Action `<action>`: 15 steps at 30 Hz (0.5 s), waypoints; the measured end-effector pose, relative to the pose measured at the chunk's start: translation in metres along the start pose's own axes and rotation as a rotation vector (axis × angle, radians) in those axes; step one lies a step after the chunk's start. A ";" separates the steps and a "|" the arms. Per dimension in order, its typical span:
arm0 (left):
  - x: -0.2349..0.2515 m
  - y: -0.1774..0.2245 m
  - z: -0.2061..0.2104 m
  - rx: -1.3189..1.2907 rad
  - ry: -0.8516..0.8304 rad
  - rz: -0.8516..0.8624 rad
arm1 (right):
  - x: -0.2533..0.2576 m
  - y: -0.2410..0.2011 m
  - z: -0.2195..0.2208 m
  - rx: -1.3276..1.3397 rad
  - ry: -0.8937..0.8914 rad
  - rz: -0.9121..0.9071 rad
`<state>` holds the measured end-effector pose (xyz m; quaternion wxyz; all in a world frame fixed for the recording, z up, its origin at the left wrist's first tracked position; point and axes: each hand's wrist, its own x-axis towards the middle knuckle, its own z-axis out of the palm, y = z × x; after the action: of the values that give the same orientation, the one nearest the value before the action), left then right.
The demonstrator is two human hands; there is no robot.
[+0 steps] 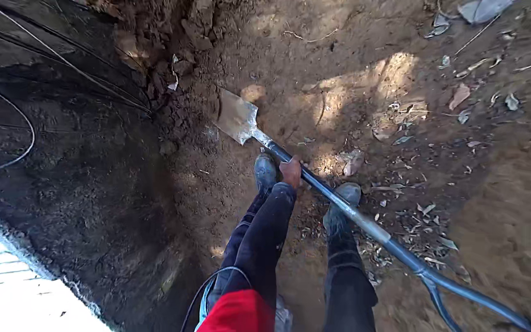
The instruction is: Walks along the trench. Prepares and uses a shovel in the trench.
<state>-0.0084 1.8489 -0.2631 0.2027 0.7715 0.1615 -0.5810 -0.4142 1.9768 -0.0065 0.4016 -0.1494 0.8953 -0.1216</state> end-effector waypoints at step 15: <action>-0.072 0.163 -0.076 0.037 0.079 0.421 | -0.132 -0.024 0.079 0.450 -0.212 0.161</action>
<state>0.1141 1.7448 -0.1553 0.2987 0.8140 -0.0060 -0.4982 -0.2670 1.9955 0.0410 0.5244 0.0033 0.8078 -0.2691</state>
